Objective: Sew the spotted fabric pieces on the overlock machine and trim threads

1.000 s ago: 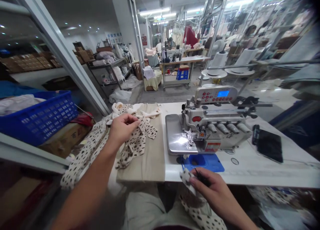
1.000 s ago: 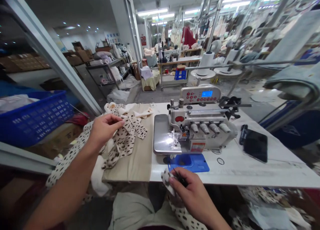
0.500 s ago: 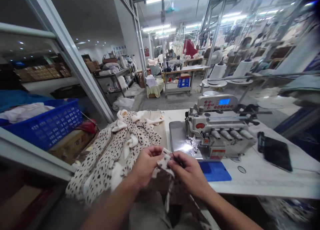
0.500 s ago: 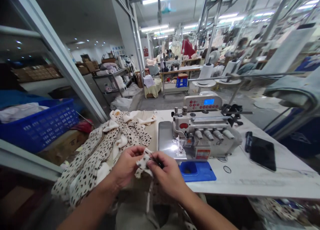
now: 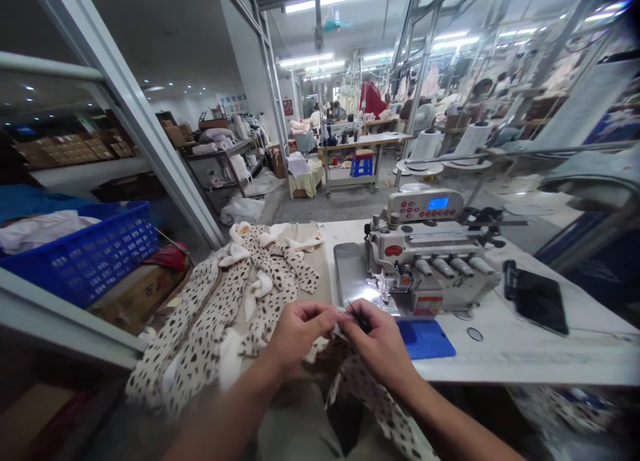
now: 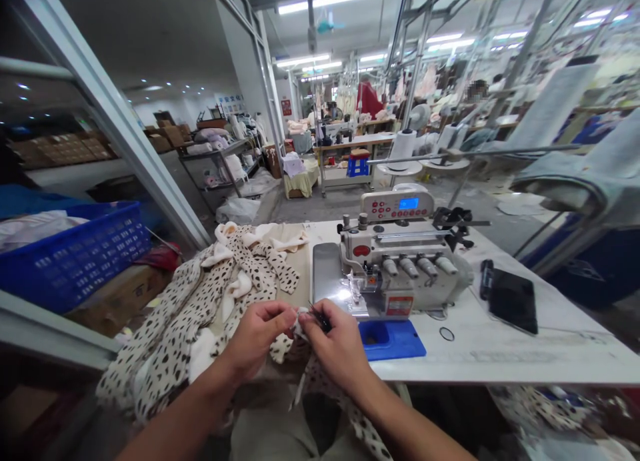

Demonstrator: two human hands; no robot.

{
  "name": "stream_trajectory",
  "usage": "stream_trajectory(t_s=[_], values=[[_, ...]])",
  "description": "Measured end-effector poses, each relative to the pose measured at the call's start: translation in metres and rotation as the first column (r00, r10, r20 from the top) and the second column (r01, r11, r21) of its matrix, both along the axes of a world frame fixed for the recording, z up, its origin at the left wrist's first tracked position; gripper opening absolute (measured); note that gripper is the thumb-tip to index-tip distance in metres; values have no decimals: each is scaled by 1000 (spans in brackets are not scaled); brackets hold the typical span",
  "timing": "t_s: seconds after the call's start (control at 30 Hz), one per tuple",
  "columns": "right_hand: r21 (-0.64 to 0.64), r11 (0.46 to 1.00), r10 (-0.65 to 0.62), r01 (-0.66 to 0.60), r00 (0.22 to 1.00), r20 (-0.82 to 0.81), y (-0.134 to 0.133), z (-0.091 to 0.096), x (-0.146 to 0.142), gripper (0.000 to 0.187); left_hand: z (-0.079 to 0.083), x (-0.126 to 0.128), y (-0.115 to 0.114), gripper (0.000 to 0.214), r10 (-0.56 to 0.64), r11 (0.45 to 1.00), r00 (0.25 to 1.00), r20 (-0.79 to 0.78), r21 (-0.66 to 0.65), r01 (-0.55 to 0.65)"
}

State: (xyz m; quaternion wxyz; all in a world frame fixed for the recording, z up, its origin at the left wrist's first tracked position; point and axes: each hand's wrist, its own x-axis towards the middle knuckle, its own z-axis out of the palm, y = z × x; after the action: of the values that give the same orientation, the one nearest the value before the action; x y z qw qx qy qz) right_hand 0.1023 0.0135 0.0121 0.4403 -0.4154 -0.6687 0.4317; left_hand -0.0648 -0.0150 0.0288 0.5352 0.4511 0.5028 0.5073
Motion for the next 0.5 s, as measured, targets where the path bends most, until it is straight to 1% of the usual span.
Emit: stream_trajectory(t_s=[0.1, 0.17, 0.2, 0.27, 0.33, 0.4, 0.43, 0.47, 0.5], values=[[-17, 1000, 17, -17, 1000, -25, 0, -5, -1, 25, -4, 7, 4, 35, -3, 998, 998, 70, -56, 7], [-24, 1000, 10, -11, 999, -45, -2, -11, 1, 20, -3, 6, 14, 39, 35, 996, 989, 142, -91, -22], [-14, 1000, -18, 18, 999, -50, -3, -15, 3, 18, 0, 2, 22, 40, 68, 994, 982, 176, -95, -51], [34, 994, -107, 108, 993, -46, -7, -22, 11, 20, 13, -15, 43, 40, 154, 988, 963, 220, -64, -143], [85, 981, -172, 175, 984, -42, -11, -28, 21, 19, 34, -40, 68, 37, 243, 967, 940, 241, 13, -253], [113, 976, -181, 185, 982, -47, -15, -30, 30, 15, 58, -63, 88, 34, 329, 925, 906, 265, 101, -365], [120, 977, -174, 179, 983, -52, -17, -29, 34, 15, 67, -71, 95, 34, 366, 898, 889, 274, 146, -415], [124, 977, -164, 171, 985, -60, -18, -29, 36, 16, 73, -74, 99, 36, 392, 875, 878, 275, 183, -448], [120, 979, -156, 164, 985, -69, -18, -28, 37, 16, 75, -73, 99, 37, 404, 861, 875, 267, 210, -462]])
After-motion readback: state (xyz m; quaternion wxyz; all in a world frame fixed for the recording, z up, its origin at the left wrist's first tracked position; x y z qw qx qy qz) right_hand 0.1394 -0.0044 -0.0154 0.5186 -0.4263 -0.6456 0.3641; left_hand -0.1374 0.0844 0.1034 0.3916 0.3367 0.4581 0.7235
